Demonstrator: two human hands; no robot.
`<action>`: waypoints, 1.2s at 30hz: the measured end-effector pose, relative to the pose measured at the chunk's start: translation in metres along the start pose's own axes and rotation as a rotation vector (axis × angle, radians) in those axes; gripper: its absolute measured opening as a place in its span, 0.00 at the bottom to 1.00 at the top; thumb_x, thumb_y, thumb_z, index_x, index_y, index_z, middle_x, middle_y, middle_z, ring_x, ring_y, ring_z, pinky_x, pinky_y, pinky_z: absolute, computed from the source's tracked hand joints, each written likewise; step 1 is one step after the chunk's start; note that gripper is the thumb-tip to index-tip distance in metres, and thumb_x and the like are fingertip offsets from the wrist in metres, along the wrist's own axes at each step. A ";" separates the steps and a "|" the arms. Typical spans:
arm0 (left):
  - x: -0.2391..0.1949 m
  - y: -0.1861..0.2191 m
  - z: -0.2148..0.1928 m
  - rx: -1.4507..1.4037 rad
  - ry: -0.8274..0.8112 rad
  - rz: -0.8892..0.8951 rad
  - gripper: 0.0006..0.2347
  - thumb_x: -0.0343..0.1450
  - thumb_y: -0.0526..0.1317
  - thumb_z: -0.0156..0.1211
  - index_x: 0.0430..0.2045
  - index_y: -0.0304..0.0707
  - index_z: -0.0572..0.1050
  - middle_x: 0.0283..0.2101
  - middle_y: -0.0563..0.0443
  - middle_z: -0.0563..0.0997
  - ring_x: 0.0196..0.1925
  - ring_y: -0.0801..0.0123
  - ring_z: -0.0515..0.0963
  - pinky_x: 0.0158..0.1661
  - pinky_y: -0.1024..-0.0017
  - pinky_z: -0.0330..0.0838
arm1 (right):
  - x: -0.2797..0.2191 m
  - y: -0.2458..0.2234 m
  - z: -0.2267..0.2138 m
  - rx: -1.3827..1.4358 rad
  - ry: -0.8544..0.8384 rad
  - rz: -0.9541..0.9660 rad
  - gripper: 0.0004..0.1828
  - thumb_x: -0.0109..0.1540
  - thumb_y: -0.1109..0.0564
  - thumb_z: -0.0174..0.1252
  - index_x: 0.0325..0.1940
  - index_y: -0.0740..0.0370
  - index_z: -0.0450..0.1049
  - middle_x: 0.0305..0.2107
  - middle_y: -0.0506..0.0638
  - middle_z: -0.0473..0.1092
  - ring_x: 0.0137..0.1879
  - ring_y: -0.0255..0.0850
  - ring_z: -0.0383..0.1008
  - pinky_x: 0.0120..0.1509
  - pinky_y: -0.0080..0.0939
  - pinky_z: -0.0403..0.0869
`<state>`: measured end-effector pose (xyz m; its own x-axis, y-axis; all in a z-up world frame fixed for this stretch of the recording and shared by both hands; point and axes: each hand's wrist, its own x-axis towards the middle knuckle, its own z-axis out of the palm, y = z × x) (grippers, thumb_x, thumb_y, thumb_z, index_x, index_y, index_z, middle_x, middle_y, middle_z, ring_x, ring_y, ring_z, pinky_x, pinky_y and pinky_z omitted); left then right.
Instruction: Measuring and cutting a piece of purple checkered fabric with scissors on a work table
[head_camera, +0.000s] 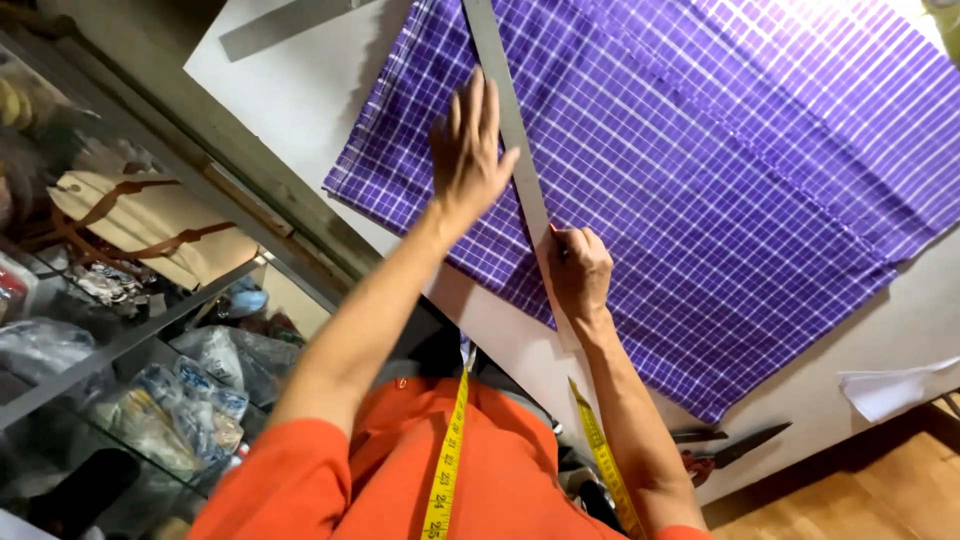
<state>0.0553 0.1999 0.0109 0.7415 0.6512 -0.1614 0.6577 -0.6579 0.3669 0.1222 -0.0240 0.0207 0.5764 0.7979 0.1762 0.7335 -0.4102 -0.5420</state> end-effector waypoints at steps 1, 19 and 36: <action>0.016 -0.007 -0.003 0.039 -0.030 -0.019 0.45 0.76 0.60 0.65 0.78 0.45 0.36 0.80 0.48 0.30 0.82 0.48 0.46 0.74 0.42 0.53 | 0.000 -0.001 -0.001 0.013 -0.010 0.007 0.09 0.66 0.63 0.63 0.31 0.62 0.73 0.22 0.48 0.69 0.26 0.38 0.66 0.27 0.40 0.67; 0.071 -0.032 -0.026 0.306 -0.145 0.070 0.56 0.64 0.75 0.71 0.77 0.37 0.48 0.78 0.46 0.32 0.80 0.57 0.34 0.72 0.36 0.45 | 0.090 -0.022 0.024 0.025 0.026 -0.029 0.11 0.68 0.64 0.62 0.31 0.63 0.73 0.22 0.49 0.68 0.25 0.38 0.63 0.26 0.40 0.64; 0.072 -0.024 -0.042 0.334 -0.021 0.074 0.59 0.57 0.72 0.79 0.73 0.34 0.51 0.77 0.45 0.56 0.79 0.60 0.56 0.71 0.50 0.57 | 0.294 -0.017 0.124 -0.024 0.084 -0.147 0.12 0.65 0.66 0.57 0.28 0.59 0.68 0.23 0.45 0.66 0.26 0.33 0.59 0.28 0.34 0.63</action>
<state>0.0874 0.2782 0.0287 0.7893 0.5913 -0.1653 0.6063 -0.7931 0.0583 0.2344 0.2726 -0.0198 0.4892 0.8111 0.3206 0.8201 -0.3026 -0.4857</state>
